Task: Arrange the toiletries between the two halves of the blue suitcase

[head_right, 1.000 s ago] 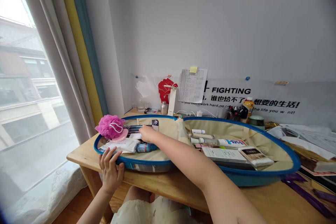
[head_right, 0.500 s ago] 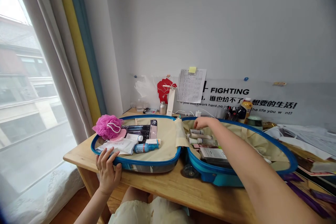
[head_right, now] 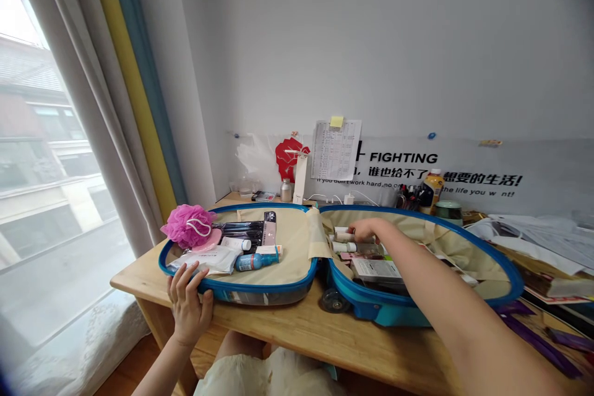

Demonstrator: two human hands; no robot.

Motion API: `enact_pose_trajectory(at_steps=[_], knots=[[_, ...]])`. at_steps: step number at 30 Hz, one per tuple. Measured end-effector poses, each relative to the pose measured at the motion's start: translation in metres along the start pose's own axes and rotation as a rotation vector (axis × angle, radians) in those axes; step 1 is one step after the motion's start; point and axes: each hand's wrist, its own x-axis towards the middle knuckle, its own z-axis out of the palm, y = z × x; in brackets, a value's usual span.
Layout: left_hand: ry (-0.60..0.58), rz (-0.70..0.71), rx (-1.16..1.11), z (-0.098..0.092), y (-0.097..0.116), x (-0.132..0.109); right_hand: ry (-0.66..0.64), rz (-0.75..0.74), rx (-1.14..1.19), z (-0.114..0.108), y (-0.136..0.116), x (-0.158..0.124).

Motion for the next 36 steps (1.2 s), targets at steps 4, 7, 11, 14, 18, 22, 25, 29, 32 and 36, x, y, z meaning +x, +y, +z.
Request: enact_pose_trajectory(at_steps=[4,7,11,14,18,22,25,29,32,36], knots=[[0.009,0.030,0.004,0.000,0.000,0.001,-0.028,0.074,0.050,0.001,-0.005,-0.009],[0.014,0.034,0.009,-0.001,0.001,0.003,0.037,0.044,0.120,-0.012,-0.005,-0.023],[0.019,0.033,0.007,-0.002,0.003,0.004,0.229,-0.099,0.241,-0.040,-0.018,-0.043],[0.013,0.042,0.004,-0.002,0.004,0.005,0.310,-0.236,0.289,-0.051,-0.055,-0.047],[0.020,0.043,0.002,-0.002,0.004,0.005,0.228,-0.418,0.226,-0.036,-0.137,-0.035],[0.020,0.046,0.005,-0.002,0.003,0.006,0.147,-0.521,0.105,-0.005,-0.215,-0.015],[0.008,0.049,0.010,-0.002,0.003,0.004,0.175,-0.553,0.047,0.015,-0.254,-0.001],[-0.012,0.017,0.016,-0.001,0.002,0.001,0.215,-0.569,0.012,0.031,-0.279,0.011],[-0.023,0.000,0.010,-0.002,0.003,0.001,0.233,-0.584,0.015,0.038,-0.284,0.016],[-0.014,0.022,-0.005,-0.002,0.004,0.003,0.240,-0.610,0.029,0.044,-0.287,0.015]])
